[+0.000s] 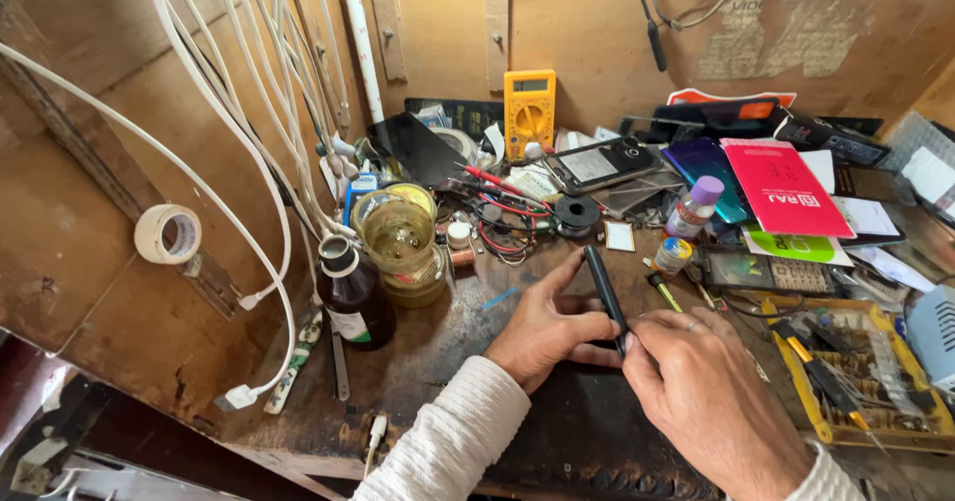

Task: The person disassembles a small mobile phone, removing the back cover, battery, and internal components by hand and with a small tool.

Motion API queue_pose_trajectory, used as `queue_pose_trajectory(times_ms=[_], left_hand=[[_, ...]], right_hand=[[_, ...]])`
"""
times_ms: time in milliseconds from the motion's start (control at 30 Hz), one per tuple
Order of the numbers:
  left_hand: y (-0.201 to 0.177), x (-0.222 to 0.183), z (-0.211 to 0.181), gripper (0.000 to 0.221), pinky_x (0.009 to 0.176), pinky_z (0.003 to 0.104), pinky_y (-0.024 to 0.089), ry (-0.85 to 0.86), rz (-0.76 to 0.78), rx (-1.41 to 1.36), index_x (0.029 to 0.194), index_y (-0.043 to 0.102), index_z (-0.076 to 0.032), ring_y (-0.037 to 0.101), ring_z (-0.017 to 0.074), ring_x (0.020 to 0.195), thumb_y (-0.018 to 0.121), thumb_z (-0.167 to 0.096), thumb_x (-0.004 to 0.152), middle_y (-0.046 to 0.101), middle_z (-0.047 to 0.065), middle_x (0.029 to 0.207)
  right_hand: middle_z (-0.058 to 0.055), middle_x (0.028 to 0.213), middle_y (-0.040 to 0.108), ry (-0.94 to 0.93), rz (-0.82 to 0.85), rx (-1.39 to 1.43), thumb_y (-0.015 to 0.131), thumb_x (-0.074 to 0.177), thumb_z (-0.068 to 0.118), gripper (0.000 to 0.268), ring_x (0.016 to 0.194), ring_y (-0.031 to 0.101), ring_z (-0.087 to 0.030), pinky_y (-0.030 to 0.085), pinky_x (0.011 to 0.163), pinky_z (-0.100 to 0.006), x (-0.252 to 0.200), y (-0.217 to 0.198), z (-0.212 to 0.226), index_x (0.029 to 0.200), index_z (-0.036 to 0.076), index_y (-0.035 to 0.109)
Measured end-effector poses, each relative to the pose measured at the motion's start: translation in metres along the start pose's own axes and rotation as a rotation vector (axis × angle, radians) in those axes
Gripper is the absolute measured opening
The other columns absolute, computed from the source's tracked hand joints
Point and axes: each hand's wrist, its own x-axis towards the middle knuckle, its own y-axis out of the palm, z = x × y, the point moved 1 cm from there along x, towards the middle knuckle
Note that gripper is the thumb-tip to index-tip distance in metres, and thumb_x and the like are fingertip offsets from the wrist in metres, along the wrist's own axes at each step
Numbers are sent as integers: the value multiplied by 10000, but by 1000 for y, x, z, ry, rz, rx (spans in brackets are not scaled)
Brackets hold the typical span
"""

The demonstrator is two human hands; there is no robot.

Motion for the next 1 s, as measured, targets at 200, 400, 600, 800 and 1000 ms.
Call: queue_pose_trajectory(times_ms=[200, 400, 600, 800, 1000], left_hand=[[0, -1, -2, 1063, 766, 414, 651, 6, 47, -62, 1661, 127, -108, 707, 232, 918, 715, 29, 786, 681, 177, 1143], [1, -2, -8, 1044, 790, 425, 646, -26, 65, -23, 1655, 135, -115, 708, 232, 954, 693, 18, 784, 687, 180, 1165], [-1, 0, -8, 1000, 753, 382, 645, -44, 61, -17, 1654, 213, -125, 690, 208, 931, 689, -20, 781, 687, 159, 1133], [2, 2, 0, 919, 703, 342, 637, 4, -28, 22, 1587, 309, -85, 711, 211, 909, 724, -9, 770, 690, 131, 1098], [-3, -3, -6, 732, 773, 407, 644, 87, 85, -131, 1504, 420, -24, 687, 178, 956, 697, -3, 828, 642, 44, 1129]], right_hand=[[-169, 856, 739, -134, -68, -1, 648, 854, 133, 191, 879, 695, -340, 470, 951, -498, -8, 0, -3, 938, -11, 740], [-197, 859, 724, -196, -146, -95, 655, 818, 112, 170, 891, 685, -346, 464, 956, -504, -9, 10, -3, 852, -52, 682], [-195, 707, 663, -189, -118, -198, 654, 778, 73, 109, 785, 656, -357, 468, 945, -532, -4, 18, 3, 780, -35, 643], [-184, 680, 648, -137, -102, -173, 648, 802, 50, 89, 791, 656, -351, 491, 943, -498, -4, 19, 2, 745, -10, 614], [-199, 1012, 687, -106, -217, 109, 647, 901, 138, 361, 1010, 651, -407, 492, 886, -440, -16, 13, 4, 1213, -44, 664]])
